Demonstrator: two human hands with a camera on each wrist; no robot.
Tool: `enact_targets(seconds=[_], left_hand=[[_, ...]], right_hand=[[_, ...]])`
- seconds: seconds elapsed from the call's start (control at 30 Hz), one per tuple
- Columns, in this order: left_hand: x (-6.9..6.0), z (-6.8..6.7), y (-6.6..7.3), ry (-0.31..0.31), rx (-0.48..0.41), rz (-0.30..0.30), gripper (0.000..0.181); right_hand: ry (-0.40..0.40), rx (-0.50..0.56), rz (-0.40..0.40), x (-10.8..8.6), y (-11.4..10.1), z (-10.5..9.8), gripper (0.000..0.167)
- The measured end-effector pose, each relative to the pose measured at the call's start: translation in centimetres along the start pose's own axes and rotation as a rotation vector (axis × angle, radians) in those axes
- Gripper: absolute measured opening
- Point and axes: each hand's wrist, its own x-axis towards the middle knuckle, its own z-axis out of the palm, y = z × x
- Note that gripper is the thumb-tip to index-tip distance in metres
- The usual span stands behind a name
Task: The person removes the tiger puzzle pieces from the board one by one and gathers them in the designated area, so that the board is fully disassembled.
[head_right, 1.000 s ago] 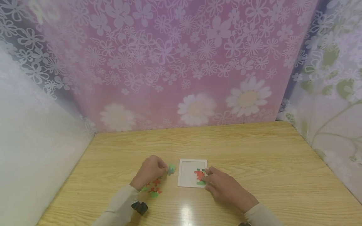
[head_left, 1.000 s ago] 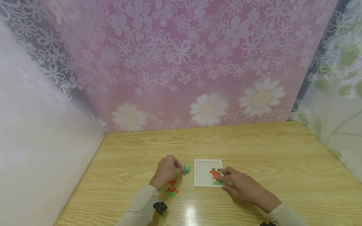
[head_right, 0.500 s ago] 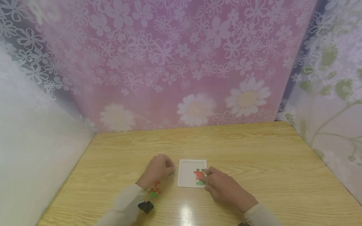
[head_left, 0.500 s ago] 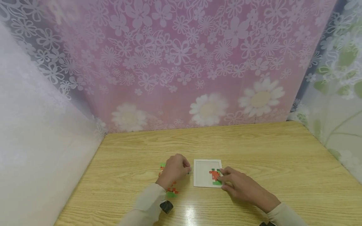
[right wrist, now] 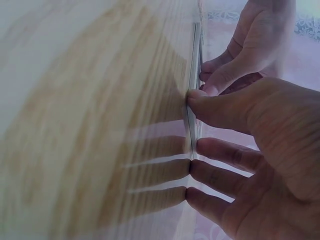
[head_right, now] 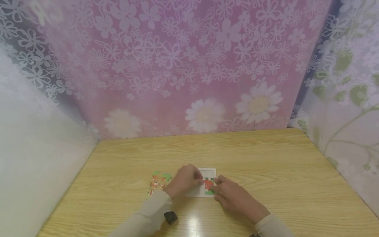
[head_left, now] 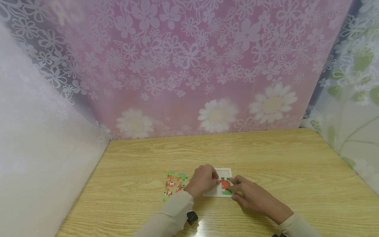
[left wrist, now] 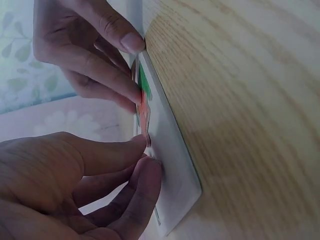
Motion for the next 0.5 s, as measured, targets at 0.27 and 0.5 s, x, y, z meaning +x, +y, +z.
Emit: enact_targets(seconds=[0.27, 0.5], left_hand=[[0.04, 0.71, 0.37, 0.000, -0.032, 0.008, 0.006], [-0.04, 0.88, 0.29, -0.001, -0.040, -0.001, 0.007]], right_hand=[[0.003, 0.002, -0.015, -0.08, -0.08, -0.03, 0.032], [0.004, -0.015, -0.020, -0.05, -0.22, -0.16, 0.032]])
